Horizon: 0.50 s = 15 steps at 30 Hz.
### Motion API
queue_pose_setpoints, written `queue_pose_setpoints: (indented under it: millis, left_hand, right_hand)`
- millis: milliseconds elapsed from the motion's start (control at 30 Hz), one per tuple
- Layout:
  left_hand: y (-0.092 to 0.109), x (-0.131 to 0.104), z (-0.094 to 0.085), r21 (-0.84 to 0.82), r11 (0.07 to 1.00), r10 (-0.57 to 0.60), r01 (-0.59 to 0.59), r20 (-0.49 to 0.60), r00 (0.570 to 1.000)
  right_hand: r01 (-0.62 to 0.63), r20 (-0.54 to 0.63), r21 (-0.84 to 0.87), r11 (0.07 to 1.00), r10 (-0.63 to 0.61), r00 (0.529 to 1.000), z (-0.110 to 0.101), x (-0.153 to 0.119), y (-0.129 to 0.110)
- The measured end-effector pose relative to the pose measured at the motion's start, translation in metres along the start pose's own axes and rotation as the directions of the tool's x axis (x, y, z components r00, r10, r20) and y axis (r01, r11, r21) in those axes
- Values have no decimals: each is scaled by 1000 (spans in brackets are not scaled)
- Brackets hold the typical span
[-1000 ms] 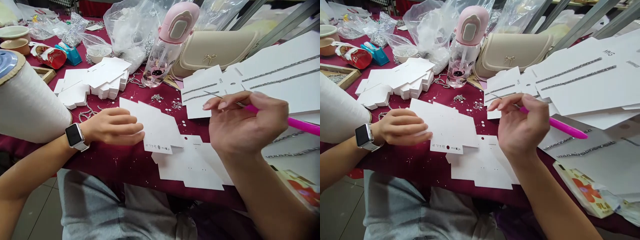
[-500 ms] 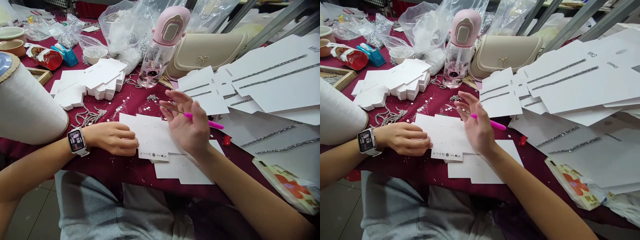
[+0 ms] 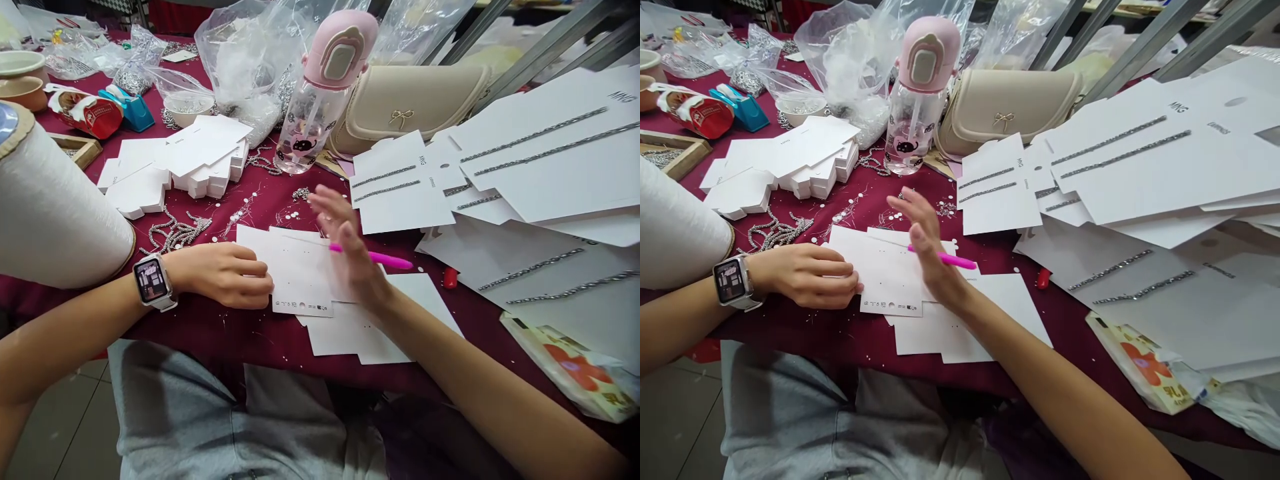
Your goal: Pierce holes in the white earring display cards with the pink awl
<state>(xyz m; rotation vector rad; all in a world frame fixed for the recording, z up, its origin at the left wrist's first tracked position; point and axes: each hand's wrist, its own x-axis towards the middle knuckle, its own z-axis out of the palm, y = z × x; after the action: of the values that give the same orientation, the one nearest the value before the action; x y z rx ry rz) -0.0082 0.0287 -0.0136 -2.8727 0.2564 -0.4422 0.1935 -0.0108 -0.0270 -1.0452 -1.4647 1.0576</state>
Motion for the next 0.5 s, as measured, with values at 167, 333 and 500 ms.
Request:
queue_pose_setpoints:
  millis: [167,333,500]
  left_hand:
    - [0,1,0,-98,992,-77,84,72,994]
    - [-1,2,-1,-106,990,-86,92,62,994]
    - [-1,2,-2,-71,994,-79,86,102,992]
  right_hand:
    - [-60,44,118,991,55,998,0,0,-3]
    - [14,-72,-30,999,-16,997,-2,2,-2]
    - [-183,205,233,955,136,969,-15,2,-11]
